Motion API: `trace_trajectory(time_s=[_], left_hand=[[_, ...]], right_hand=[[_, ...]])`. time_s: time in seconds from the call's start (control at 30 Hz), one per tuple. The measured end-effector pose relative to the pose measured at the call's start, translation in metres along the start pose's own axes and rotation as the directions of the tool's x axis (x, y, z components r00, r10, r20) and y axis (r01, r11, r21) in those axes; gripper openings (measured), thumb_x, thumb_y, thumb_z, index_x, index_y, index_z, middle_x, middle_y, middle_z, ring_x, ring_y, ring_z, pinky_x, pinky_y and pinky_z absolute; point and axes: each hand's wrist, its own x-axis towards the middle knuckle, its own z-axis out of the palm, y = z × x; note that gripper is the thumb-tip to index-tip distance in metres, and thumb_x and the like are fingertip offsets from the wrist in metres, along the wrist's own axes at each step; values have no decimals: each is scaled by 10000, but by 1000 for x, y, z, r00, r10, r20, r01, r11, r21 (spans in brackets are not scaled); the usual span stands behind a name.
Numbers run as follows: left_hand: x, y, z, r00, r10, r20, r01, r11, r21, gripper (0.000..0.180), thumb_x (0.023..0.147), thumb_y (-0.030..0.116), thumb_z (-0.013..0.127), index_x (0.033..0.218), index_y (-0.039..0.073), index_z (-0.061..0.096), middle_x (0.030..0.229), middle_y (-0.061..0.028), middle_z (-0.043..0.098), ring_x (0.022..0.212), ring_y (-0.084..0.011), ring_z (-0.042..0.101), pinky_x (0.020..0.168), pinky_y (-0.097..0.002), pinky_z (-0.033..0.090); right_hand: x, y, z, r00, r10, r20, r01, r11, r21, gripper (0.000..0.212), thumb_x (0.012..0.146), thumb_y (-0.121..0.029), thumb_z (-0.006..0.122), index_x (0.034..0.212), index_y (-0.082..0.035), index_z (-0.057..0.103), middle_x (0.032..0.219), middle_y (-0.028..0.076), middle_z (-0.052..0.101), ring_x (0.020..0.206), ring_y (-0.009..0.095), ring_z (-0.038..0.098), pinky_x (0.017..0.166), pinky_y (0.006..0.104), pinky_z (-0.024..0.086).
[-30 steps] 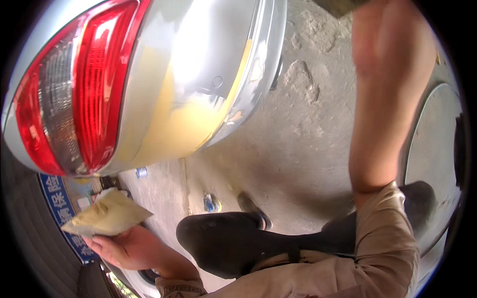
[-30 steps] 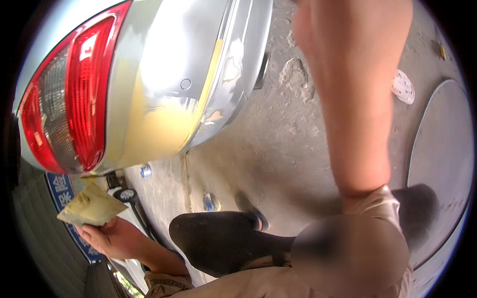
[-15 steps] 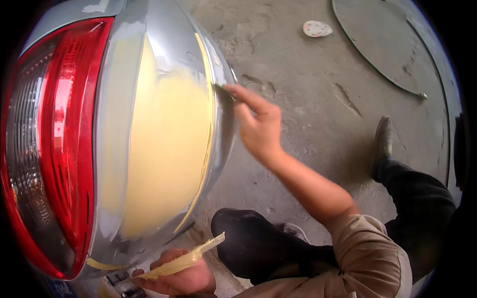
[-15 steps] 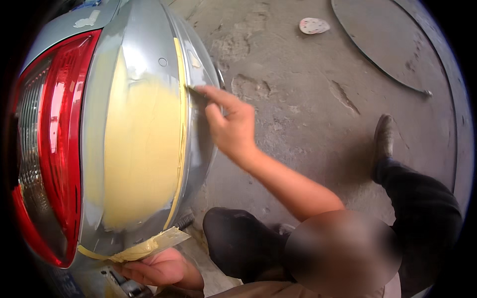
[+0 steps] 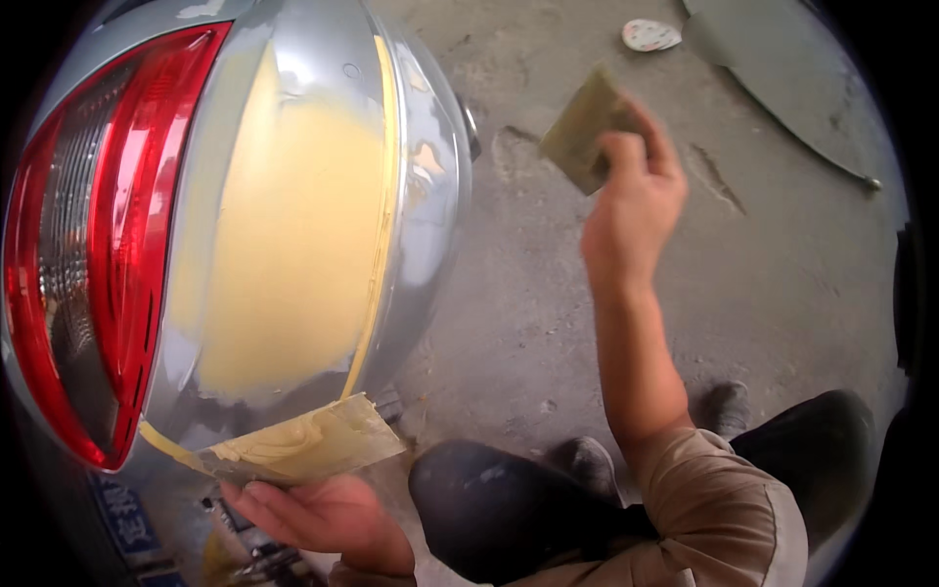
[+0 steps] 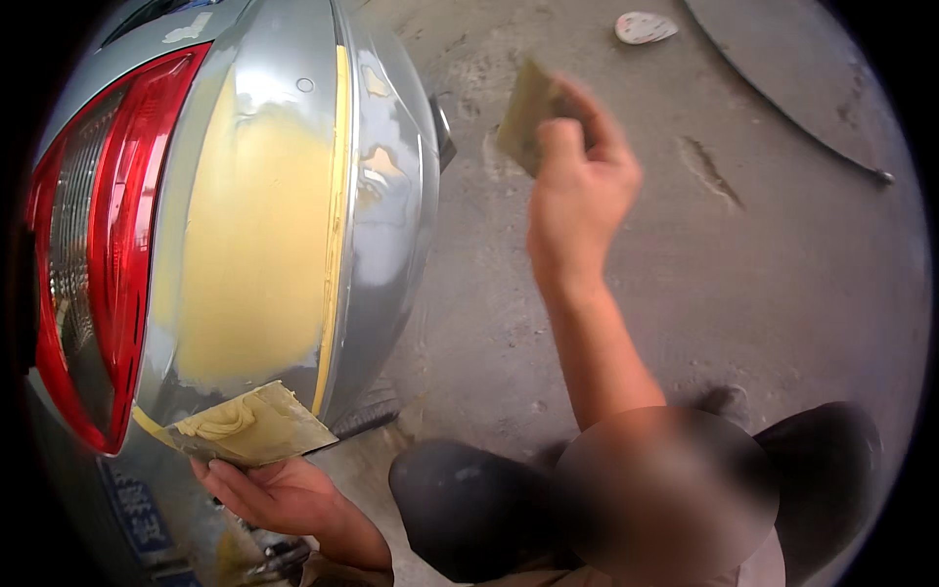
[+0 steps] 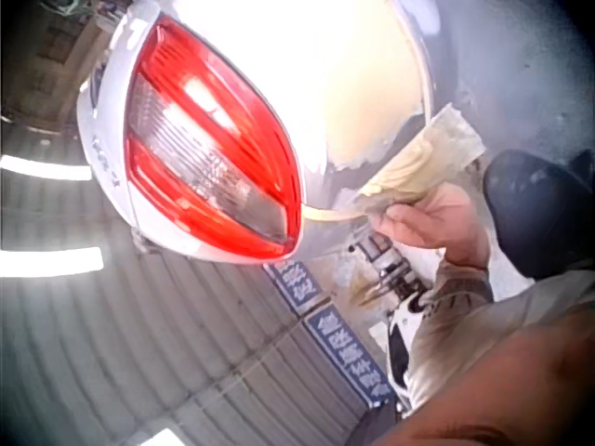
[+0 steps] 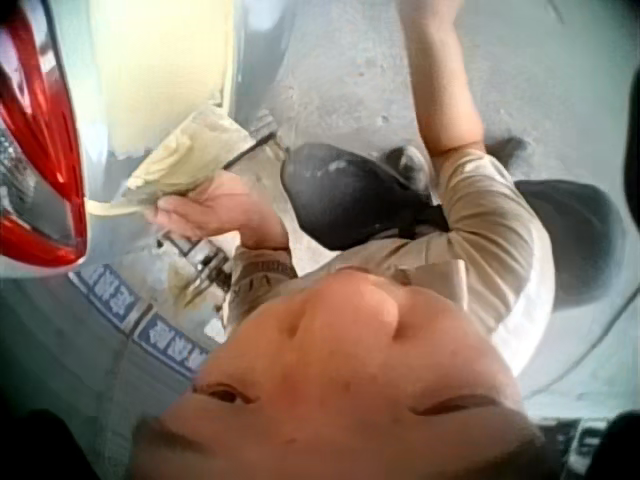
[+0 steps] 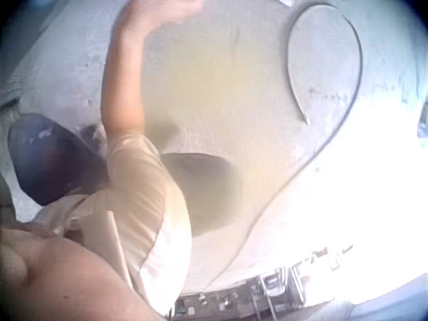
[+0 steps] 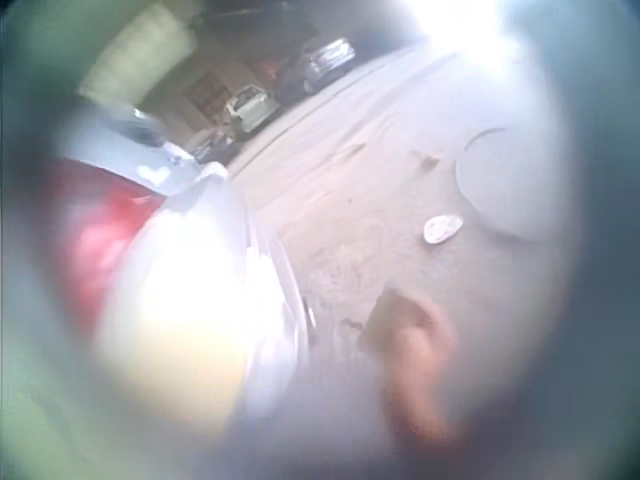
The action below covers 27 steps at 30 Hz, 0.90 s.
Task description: The person applies a yellowish body filler to the rear bumper of a silver car using a putty knife. They spread the filler over a taped-off area near the taillight, smoothing it with repeated strokes.
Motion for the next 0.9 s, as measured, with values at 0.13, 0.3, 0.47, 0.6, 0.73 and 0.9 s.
trace_trajectory(time_s=[0.13, 0.3, 0.47, 0.6, 0.73, 0.9], left_hand=[[-5, 7, -7, 986, -151, -64, 154, 988, 33, 382, 1018, 163, 444, 1347, -24, 392, 1346, -265, 401, 1160, -355, 520, 966, -396, 470], [1, 48, 3, 924, -304, -231, 370, 863, 343, 461, 972, 245, 511, 1312, -46, 401, 1222, -170, 533, 1095, -249, 554, 945, -348, 470], [23, 72, 8, 919, -294, -263, 352, 912, 212, 395, 980, 213, 501, 1280, -31, 424, 1204, -163, 540, 1120, -229, 551, 940, -325, 472], [11, 64, -17, 950, -184, -254, 291, 822, 491, 408, 981, 215, 498, 1291, -37, 415, 1224, -170, 522, 1125, -226, 548, 931, -319, 479], [16, 63, 6, 907, -283, -313, 311, 949, 43, 391, 995, 189, 462, 1304, -42, 399, 1272, -175, 479, 1123, -235, 549, 896, -311, 509], [1, 33, 5, 893, -231, -386, 171, 968, -184, 365, 997, 186, 446, 1286, -33, 408, 1248, -179, 497, 1093, -233, 561, 877, -290, 514]], right_hand=[[2, 5, -14, 997, 63, 41, -69, 984, 166, 309, 852, -13, 542, 1145, 58, 613, 1008, 80, 648, 901, 125, 593, 815, 242, 467], [-23, -10, -17, 985, 167, 53, -170, 984, 46, 318, 854, 30, 543, 1162, 61, 615, 1093, 115, 655, 949, 144, 602, 838, 266, 476], [-54, -21, -13, 920, 27, 390, -29, 1000, 0, 339, 837, 118, 497, 1138, 55, 639, 1101, 156, 677, 947, 158, 627, 807, 255, 490], [-38, -22, -12, 928, 106, 358, -75, 992, -99, 291, 854, 80, 517, 1111, 62, 651, 1080, 127, 688, 972, 140, 620, 843, 248, 475], [-18, 4, -21, 940, 73, 333, -34, 992, -123, 271, 878, 26, 529, 1115, 43, 659, 1063, 84, 693, 895, 98, 599, 796, 232, 473], [-26, 2, -23, 929, 22, 369, 20, 994, -110, 273, 884, 19, 531, 1121, 25, 668, 993, 40, 696, 799, 56, 554, 741, 206, 455]])
